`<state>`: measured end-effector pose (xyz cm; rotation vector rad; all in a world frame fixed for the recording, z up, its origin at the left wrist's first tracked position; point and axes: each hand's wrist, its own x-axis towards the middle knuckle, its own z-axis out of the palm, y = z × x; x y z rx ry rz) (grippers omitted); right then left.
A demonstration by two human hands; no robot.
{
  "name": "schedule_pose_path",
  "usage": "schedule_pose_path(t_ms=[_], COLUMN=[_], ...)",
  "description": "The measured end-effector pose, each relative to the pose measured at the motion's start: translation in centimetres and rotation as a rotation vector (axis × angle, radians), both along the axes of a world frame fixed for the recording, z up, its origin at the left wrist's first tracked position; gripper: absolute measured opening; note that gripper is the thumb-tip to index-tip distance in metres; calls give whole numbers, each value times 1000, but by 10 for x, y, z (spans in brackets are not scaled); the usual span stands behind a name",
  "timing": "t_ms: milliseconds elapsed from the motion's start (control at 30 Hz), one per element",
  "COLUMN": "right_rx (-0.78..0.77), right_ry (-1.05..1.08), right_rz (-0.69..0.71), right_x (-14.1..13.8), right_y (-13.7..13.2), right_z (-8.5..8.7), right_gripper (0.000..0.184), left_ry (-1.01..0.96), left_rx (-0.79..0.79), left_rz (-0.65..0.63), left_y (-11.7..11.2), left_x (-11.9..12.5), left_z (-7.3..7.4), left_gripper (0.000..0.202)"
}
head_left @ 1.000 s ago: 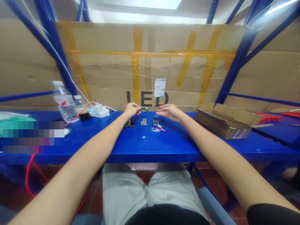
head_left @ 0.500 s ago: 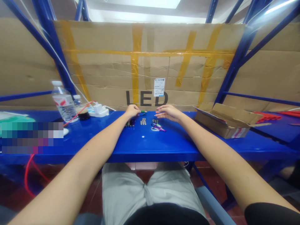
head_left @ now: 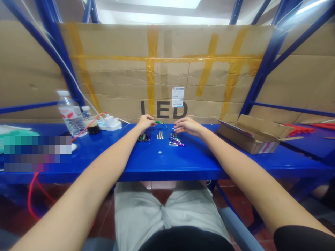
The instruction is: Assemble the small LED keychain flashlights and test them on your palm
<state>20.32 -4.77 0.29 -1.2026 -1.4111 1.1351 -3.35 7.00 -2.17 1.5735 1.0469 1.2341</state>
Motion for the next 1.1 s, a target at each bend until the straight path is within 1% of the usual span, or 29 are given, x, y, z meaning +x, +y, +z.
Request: schedule_pose_path(t_ms=[200, 333, 433, 500, 600, 667, 700, 800, 867, 933, 1000, 1100], right_rx=[2, 9, 40, 93, 243, 353, 382, 394, 380, 331, 304, 290], right_ry=[-3, -23, -83, -196, -524, -767, -854, -1044, -1178, -1329, -1382, -1374], right_rz=[10, -1, -11, -22, -32, 15, 57, 160, 195, 238, 259, 240], right_x=[2, 1, 2, 2, -3, -11, -17, -38, -52, -62, -66, -63], right_y=[3, 3, 5, 8, 15, 23, 27, 40, 49, 56, 61, 64], right_z=[-2, -3, -5, -7, -6, -1, 3, 15, 20, 23, 22, 18], right_gripper=[8, 10, 11, 13, 19, 27, 33, 49, 54, 55, 52, 49], left_ry=[30, 125, 227, 297, 384, 434, 460, 542, 603, 664, 720, 790], left_rx=[-33, -33, -1, 47, 138, 188, 207, 244, 257, 267, 278, 304], left_rz=[49, 104, 141, 167, 195, 198, 197, 184, 171, 159, 150, 121], left_y=[5, 8, 9, 8, 5, 3, 3, 2, 2, 2, 2, 1], left_x=[-4, -8, -12, -14, -17, -18, -18, -17, -16, -15, -14, -13], left_z=[-7, -9, -8, -7, -5, -5, -5, -6, -7, -7, -7, -6], left_gripper=[29, 29, 26, 26, 28, 27, 26, 22, 20, 18, 19, 27])
